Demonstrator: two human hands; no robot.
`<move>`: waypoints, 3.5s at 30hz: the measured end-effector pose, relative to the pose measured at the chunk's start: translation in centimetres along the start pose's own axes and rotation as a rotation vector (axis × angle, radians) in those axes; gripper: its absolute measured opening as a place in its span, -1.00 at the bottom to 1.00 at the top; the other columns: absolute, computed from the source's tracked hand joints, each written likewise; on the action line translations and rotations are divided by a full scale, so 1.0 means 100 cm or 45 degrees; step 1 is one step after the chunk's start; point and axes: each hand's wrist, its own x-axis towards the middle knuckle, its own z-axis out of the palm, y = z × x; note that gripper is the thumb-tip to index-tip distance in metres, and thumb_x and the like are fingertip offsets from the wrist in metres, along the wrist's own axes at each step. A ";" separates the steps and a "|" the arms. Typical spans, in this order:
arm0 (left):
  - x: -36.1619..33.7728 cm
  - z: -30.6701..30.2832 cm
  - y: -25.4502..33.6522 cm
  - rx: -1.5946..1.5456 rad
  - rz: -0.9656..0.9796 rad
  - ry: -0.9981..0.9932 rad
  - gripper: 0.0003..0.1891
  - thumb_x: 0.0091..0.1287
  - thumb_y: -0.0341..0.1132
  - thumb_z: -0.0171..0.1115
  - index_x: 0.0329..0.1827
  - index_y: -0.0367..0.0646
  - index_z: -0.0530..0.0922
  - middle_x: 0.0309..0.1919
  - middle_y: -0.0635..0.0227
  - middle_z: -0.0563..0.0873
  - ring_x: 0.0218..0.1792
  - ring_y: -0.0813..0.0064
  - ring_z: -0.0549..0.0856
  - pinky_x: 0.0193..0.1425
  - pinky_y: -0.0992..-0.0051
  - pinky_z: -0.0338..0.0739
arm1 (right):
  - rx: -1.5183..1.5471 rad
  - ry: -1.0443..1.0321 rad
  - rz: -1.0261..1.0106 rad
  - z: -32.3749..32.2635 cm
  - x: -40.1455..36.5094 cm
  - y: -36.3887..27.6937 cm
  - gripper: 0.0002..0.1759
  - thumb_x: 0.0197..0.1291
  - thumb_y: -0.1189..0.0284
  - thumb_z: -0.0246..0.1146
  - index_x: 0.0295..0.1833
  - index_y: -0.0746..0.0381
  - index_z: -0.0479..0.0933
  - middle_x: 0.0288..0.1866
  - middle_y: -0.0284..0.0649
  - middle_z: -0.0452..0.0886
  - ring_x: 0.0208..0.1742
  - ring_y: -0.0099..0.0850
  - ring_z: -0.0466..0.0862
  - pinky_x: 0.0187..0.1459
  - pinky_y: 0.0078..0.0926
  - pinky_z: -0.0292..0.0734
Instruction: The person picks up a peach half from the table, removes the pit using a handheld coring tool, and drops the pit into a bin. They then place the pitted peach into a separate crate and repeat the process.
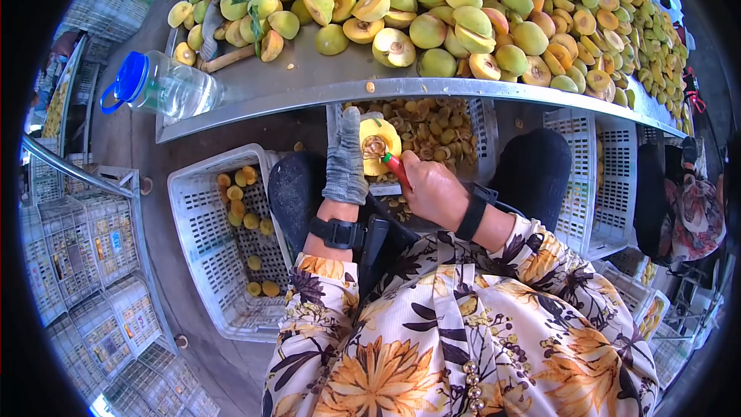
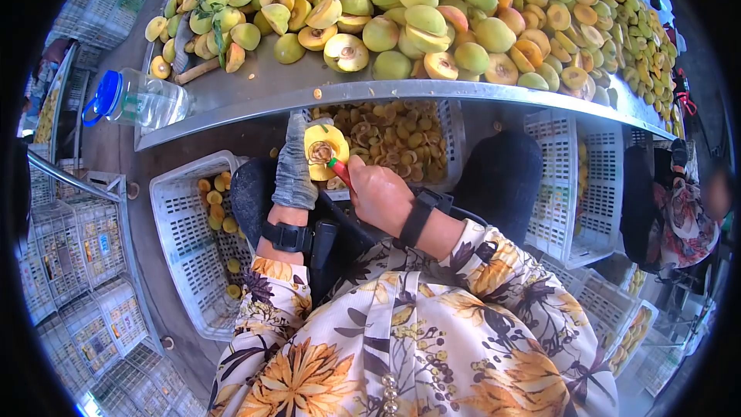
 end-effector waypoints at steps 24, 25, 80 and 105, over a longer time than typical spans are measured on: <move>-0.022 0.013 0.026 -0.147 -0.077 -0.022 -0.45 0.30 0.12 -0.04 -0.02 -0.26 0.45 -0.13 0.17 0.59 -0.19 0.26 0.63 -0.15 0.32 0.59 | 0.607 -0.481 -0.257 -0.032 -0.005 -0.007 -0.77 0.01 0.41 0.23 -0.22 0.29 0.46 -0.52 -0.18 0.55 -0.58 -0.33 0.56 -0.52 -0.44 0.43; -0.020 0.015 0.026 -0.194 -0.050 -0.013 -0.46 0.30 0.10 -0.04 -0.01 -0.27 0.45 -0.12 0.17 0.59 -0.13 0.27 0.61 -0.04 0.32 0.56 | 0.232 -0.289 -0.087 -0.035 -0.006 -0.006 -0.75 -0.01 0.40 0.24 -0.24 0.32 0.45 -0.49 -0.06 0.56 -0.53 -0.18 0.59 -0.48 -0.36 0.45; -0.025 0.019 0.009 0.141 0.160 -0.050 -0.71 0.18 -0.32 0.24 -0.06 -0.24 0.52 -0.18 0.31 0.61 -0.16 0.49 0.59 -0.02 0.52 0.50 | -0.065 -0.034 0.112 -0.004 -0.001 0.007 -0.80 -0.06 0.61 0.11 -0.27 0.35 0.27 -0.50 0.09 0.55 -0.40 -0.01 0.60 -0.40 -0.14 0.48; -0.016 0.009 0.008 -0.083 0.271 0.108 -0.72 0.18 -0.17 0.27 -0.18 -0.13 0.47 -0.30 0.39 0.59 -0.25 0.51 0.59 -0.11 0.48 0.54 | 0.166 0.128 0.010 0.015 0.012 0.006 -0.80 -0.02 0.53 0.16 -0.30 0.39 0.33 -0.61 0.12 0.48 -0.50 0.06 0.54 -0.45 -0.13 0.44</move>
